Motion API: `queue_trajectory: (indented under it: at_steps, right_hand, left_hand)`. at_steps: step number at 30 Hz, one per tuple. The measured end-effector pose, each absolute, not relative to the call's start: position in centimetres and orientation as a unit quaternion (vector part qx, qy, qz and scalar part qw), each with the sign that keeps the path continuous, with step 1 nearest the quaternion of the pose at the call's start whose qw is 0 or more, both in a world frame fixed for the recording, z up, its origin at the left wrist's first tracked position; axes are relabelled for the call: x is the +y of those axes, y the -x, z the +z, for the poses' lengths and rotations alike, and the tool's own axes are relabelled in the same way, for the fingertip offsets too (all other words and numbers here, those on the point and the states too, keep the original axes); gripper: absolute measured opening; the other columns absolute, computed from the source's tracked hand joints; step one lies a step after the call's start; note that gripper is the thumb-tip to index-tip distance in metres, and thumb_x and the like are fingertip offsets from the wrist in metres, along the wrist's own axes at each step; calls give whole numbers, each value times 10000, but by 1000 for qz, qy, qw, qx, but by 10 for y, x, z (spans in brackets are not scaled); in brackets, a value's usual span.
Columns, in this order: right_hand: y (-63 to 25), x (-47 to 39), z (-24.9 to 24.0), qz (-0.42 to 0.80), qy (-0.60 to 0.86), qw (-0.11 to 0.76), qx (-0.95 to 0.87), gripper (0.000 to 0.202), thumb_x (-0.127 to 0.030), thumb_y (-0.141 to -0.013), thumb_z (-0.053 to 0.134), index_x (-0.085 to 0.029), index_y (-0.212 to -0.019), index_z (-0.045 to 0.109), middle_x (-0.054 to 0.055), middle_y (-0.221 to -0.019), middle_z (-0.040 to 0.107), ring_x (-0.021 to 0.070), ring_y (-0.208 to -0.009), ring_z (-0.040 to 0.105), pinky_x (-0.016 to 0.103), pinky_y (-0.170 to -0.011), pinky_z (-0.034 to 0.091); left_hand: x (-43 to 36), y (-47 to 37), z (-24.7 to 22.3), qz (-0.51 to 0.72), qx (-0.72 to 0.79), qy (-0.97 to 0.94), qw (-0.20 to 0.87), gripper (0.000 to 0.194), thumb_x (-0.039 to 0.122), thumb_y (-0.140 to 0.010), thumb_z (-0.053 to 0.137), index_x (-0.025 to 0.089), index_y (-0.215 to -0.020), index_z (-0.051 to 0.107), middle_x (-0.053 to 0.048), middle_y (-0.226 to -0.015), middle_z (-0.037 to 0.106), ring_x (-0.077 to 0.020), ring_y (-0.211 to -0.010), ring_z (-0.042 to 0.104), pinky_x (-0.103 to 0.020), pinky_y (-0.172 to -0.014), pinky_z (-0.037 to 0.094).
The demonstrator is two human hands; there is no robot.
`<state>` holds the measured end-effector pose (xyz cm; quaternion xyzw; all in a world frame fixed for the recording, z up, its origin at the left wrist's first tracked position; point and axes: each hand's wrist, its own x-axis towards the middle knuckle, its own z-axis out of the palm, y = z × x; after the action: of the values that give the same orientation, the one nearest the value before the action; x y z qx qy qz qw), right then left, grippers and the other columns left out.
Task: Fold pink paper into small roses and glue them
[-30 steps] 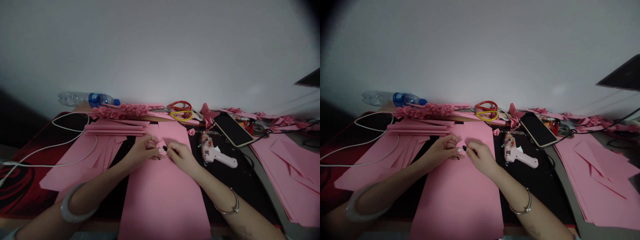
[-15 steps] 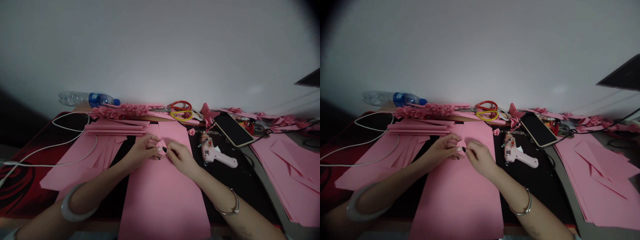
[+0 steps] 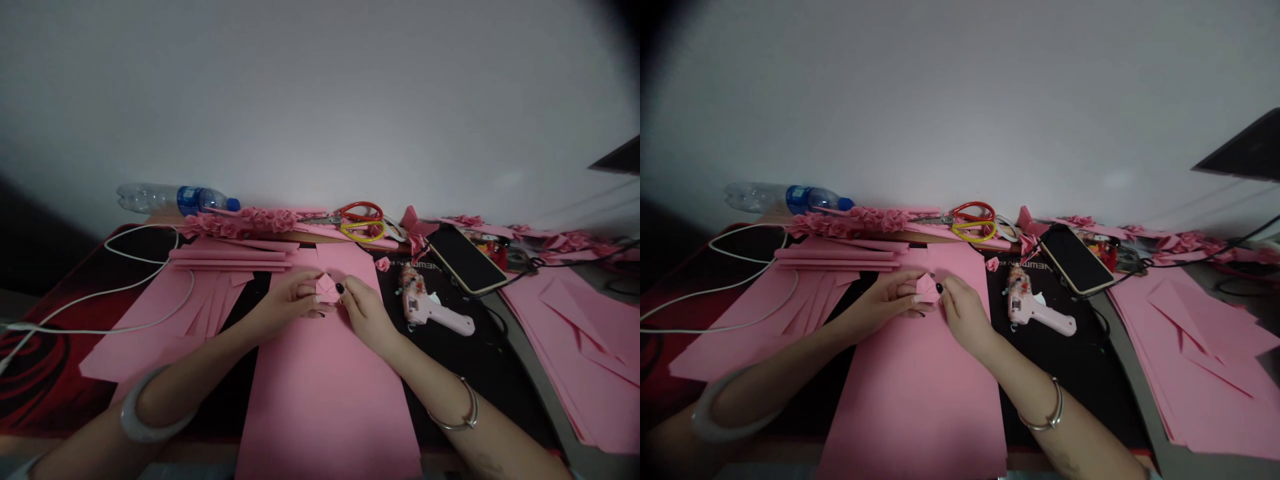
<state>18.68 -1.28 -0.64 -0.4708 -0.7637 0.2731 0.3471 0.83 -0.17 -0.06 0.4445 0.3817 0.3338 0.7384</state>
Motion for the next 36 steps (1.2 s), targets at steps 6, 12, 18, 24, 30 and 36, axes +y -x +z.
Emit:
queue_trajectory:
  at_steps: [6,12,18,24,30,36]
  right_hand:
    - [-186,-15,-6,248,426,332,-804,193,-128,-883,414,-193,-704,441,2,-678,449,149,-640,440,258,-583,331]
    - [-185,-16,-6,251,431,334,-800,191,-120,-881,405,-194,-714,459,9,-690,464,152,-644,447,263,-585,343]
    - [-185,-18,-1,274,425,335,-795,180,-149,-894,400,-194,-733,466,7,-701,479,145,-653,451,259,-596,343]
    - [-183,-21,-1,282,436,333,-787,181,-207,-892,442,-192,-712,448,-6,-653,463,135,-606,431,249,-567,325]
    - [-183,-20,-6,288,457,362,-759,180,-149,-870,426,-187,-696,442,-8,-654,470,127,-600,440,236,-566,336]
    - [-184,-19,-6,310,486,387,-720,171,-154,-862,447,-184,-695,467,-11,-649,487,119,-588,436,233,-555,347]
  left_hand:
    - [-2,-8,-6,333,379,-531,680,274,299,-717,694,154,-916,575,-24,-852,637,-137,-694,659,-254,-640,523]
    - [-1,-7,-8,310,420,-574,631,237,344,-720,681,130,-806,628,-25,-676,648,-156,-642,654,-248,-577,524]
    - [-1,-6,-1,286,417,-547,667,189,305,-724,685,121,-752,656,-47,-672,693,-144,-638,659,-243,-627,532]
    - [-2,-6,-2,277,422,-514,693,204,314,-724,687,115,-765,669,-60,-709,713,-149,-659,669,-249,-646,531]
    - [-1,-5,-1,269,388,-528,706,226,333,-760,656,133,-858,699,-72,-818,731,-158,-771,671,-254,-720,525]
    - [-4,-8,2,275,413,-538,681,223,328,-757,656,124,-833,704,-73,-796,728,-162,-779,668,-239,-706,521]
